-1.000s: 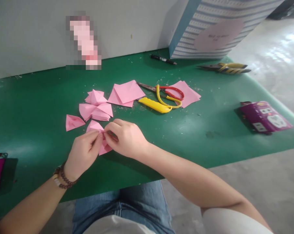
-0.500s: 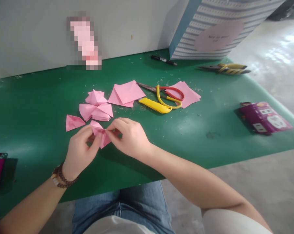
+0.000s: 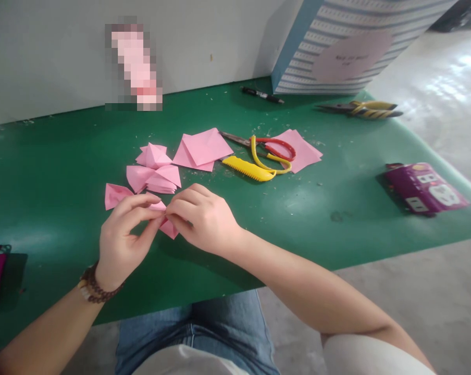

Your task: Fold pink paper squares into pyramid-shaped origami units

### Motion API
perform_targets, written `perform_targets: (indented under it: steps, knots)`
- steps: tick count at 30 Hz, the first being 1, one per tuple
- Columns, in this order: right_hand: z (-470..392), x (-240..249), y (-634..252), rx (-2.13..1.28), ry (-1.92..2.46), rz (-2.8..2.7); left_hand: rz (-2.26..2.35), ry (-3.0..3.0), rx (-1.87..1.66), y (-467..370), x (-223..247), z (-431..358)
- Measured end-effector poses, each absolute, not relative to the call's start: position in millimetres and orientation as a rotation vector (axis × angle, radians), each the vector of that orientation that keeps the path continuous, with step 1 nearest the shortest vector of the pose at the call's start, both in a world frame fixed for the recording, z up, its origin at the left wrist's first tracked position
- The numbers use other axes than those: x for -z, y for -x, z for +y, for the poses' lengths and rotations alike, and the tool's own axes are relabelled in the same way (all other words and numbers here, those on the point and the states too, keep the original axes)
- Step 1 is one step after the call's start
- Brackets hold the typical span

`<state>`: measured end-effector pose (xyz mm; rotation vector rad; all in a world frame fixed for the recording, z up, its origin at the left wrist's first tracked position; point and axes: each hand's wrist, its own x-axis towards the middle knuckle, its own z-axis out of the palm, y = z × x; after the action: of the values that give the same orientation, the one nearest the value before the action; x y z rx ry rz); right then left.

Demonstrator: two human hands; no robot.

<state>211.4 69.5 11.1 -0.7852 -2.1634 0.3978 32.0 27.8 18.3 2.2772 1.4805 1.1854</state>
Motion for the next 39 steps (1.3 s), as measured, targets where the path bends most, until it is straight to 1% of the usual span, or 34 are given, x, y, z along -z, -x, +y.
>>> perform_targets:
  steps: [10,20,27,39]
  knots:
    - [71,-15,-216,-0.458,0.841,-2.144,1.531,-2.216,-1.219,-32,-21,28]
    - [70,-12,-215,-0.38,0.76,-2.186,1.505,-2.278,-1.152,-30,-20,28]
    - [71,-17,-219,-0.37,0.786,-2.207,1.479,-2.276,-1.186,-32,-24,29]
    - [73,-21,-223,-0.357,0.857,-2.216,1.562,-2.194,-1.201,-30,-24,28]
